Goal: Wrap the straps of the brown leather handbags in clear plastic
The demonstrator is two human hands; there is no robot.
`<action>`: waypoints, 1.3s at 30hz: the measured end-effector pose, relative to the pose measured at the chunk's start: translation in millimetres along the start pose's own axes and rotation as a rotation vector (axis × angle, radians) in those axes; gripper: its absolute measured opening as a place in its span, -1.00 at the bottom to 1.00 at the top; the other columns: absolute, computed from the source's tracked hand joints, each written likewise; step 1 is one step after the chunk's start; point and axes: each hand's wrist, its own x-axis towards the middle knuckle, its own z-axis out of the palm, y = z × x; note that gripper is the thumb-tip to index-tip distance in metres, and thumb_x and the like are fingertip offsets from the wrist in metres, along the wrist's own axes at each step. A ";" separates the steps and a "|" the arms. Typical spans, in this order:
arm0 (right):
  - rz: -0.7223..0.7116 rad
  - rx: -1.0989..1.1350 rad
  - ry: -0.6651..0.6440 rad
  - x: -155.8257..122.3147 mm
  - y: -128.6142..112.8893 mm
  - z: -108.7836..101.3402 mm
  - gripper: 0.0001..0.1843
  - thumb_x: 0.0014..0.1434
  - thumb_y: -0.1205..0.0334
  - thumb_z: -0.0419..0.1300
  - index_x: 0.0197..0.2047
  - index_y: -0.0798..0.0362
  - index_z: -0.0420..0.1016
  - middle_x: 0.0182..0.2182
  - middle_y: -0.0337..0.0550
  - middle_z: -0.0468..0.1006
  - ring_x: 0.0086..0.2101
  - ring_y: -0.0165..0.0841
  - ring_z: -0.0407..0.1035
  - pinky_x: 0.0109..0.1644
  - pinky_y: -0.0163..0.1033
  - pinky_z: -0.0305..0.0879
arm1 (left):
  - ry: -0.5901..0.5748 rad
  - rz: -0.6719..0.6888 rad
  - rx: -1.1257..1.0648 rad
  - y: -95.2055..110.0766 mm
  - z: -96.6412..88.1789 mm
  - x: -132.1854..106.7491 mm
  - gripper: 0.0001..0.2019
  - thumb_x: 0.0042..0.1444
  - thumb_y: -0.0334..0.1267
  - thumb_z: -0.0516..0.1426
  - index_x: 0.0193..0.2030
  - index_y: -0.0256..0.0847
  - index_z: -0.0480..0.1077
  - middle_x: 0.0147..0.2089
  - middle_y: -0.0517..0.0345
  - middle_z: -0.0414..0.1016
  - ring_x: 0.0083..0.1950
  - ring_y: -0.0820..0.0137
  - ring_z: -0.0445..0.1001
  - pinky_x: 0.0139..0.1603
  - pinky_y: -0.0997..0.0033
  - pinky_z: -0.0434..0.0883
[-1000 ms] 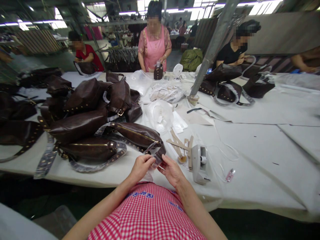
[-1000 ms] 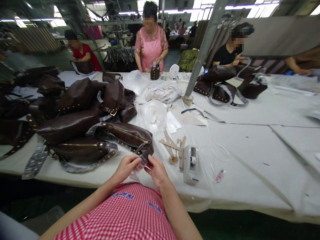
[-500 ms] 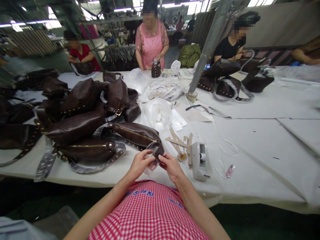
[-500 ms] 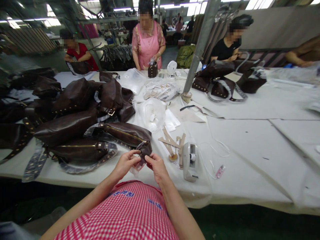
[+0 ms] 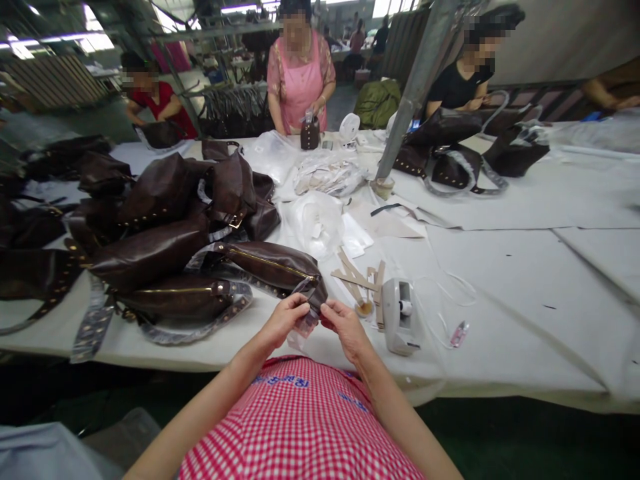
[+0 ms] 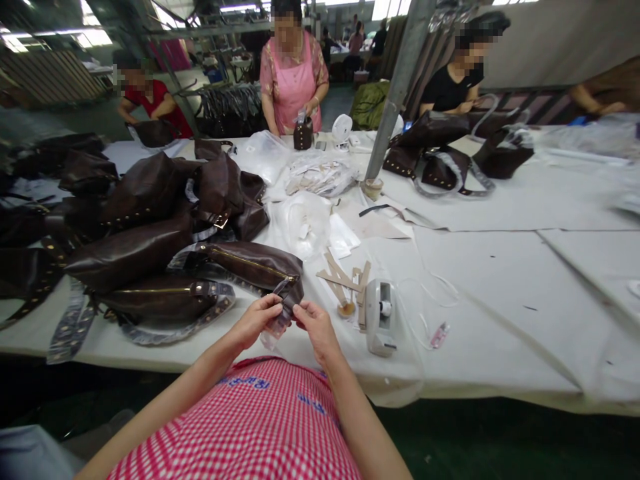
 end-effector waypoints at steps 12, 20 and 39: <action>-0.223 -0.147 0.092 -3.4 6.0 0.5 -0.43 -0.14 0.08 0.38 -0.08 0.01 0.28 -0.58 -0.39 0.45 -0.50 -0.39 0.31 -0.31 -0.24 0.20 | 0.060 0.072 0.103 -4.6 11.2 3.6 -0.83 -0.10 -0.21 0.14 -0.51 -0.23 0.23 -0.57 0.31 0.25 -0.53 0.53 0.27 -0.48 0.52 0.24; -0.262 -0.214 0.079 -0.1 12.0 -5.6 -0.72 -0.09 0.14 0.32 -0.27 -0.01 0.42 -0.65 -0.42 0.29 -0.56 -0.43 0.21 -0.38 -0.26 0.15 | 0.016 0.064 0.036 -15.1 13.8 5.8 -0.69 -0.11 -0.09 0.24 -0.50 -0.23 0.22 -0.55 0.31 0.25 -0.51 0.52 0.29 -0.45 0.53 0.23; -0.356 -0.401 0.089 -0.2 3.9 -3.1 -0.86 -0.06 0.20 0.28 -0.35 -0.04 0.48 -0.55 -0.30 0.47 -0.45 -0.32 0.36 -0.22 -0.19 0.25 | -0.015 -0.141 -0.103 -18.7 -1.1 -6.9 -0.60 -0.18 0.01 0.31 -0.44 -0.38 0.49 -0.48 0.02 0.54 -0.49 0.39 0.46 -0.32 0.35 0.40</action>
